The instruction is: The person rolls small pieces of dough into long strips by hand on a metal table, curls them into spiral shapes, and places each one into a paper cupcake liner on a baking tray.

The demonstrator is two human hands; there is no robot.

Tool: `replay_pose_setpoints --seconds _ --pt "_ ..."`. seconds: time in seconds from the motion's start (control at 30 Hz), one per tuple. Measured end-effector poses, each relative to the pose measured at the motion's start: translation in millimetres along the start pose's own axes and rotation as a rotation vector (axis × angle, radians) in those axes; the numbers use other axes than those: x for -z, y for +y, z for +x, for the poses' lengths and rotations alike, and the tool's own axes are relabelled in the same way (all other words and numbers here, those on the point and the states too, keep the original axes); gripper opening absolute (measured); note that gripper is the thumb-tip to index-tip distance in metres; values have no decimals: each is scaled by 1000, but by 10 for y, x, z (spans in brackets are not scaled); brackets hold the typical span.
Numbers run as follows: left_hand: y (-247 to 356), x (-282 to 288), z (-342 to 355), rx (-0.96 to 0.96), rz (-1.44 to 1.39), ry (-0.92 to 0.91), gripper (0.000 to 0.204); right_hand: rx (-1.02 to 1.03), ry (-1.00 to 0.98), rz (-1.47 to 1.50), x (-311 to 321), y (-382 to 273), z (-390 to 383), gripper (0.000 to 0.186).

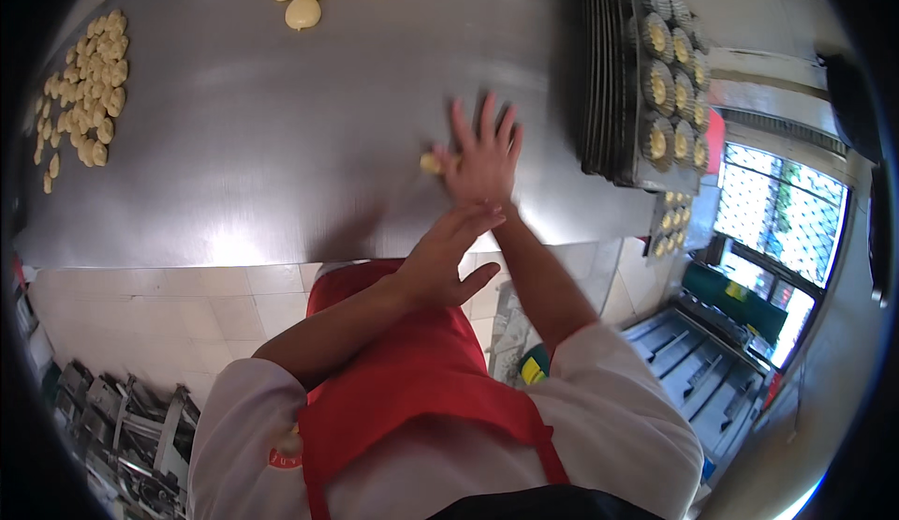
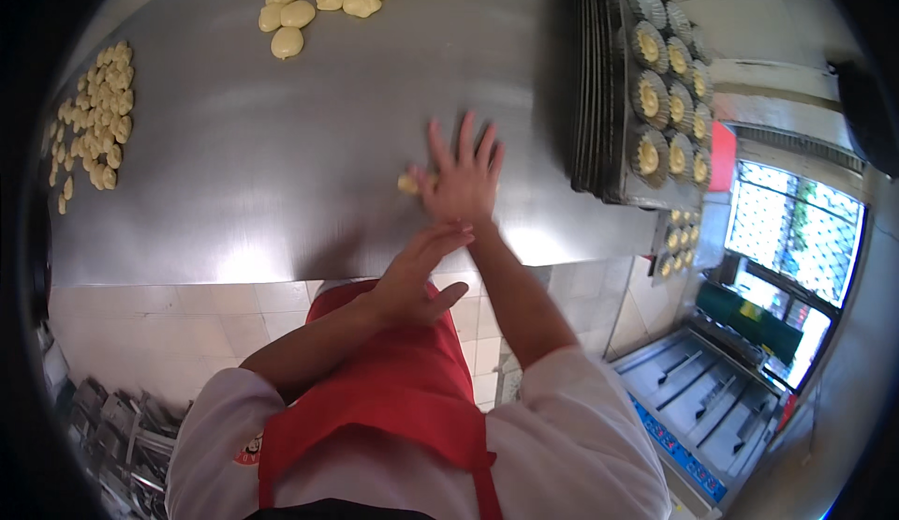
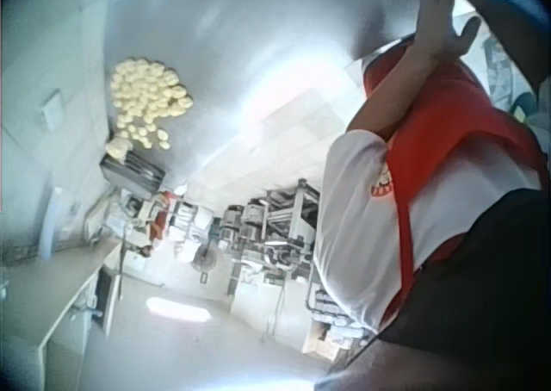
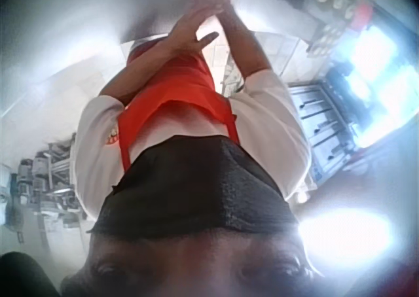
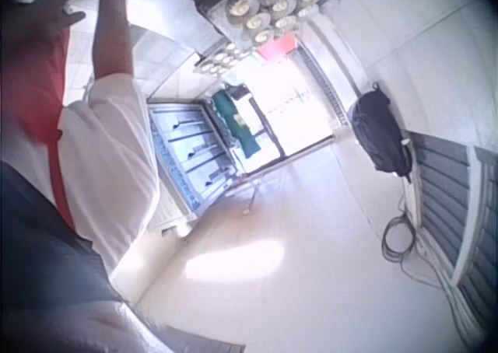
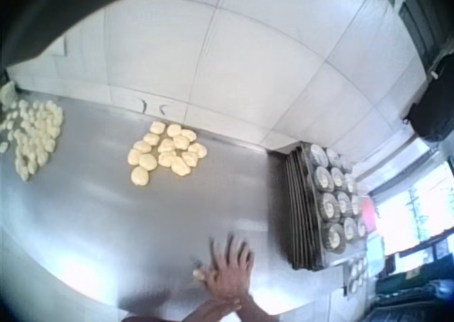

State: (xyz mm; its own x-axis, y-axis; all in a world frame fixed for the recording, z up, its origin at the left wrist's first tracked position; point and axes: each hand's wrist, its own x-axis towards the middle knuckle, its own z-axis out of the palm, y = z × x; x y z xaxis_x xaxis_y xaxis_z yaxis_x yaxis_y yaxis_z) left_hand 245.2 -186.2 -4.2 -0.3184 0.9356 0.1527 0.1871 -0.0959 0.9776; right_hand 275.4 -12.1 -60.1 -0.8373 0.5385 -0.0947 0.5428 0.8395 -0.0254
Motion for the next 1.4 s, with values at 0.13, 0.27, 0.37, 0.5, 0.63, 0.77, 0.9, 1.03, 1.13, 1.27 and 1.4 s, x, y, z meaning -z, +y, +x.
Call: replay_pose_setpoints --seconds 0.13,0.27,0.37,0.5,0.63,0.77,0.9,1.03,1.13,1.27,1.4 --pt "7 53 391 -78 140 153 61 -115 236 56 138 425 1071 88" --pt "-63 -115 520 -154 241 89 59 58 111 280 -183 227 201 87" --pt "-234 -401 405 72 345 3 65 161 -221 93 -60 106 -1015 82" --pt "-613 -446 579 256 717 106 76 147 -105 304 1 342 -985 75" --pt "-841 185 1742 368 1157 289 76 -75 118 171 204 656 762 70" --pt "-824 551 1789 242 1203 48 76 130 255 211 164 830 1066 71" --pt "-500 151 470 273 1211 -264 80 296 -15 294 -44 849 -507 71" --pt "-204 -235 -271 434 1106 -163 79 218 -144 358 142 813 -1284 79" --pt "-555 162 498 494 1246 70 81 122 51 260 84 868 -558 81" --pt "-929 1018 1627 359 1335 459 83 -99 263 108 141 1004 1059 81" --pt "-959 1017 1250 261 1274 144 82 107 196 117 33 1016 805 74"
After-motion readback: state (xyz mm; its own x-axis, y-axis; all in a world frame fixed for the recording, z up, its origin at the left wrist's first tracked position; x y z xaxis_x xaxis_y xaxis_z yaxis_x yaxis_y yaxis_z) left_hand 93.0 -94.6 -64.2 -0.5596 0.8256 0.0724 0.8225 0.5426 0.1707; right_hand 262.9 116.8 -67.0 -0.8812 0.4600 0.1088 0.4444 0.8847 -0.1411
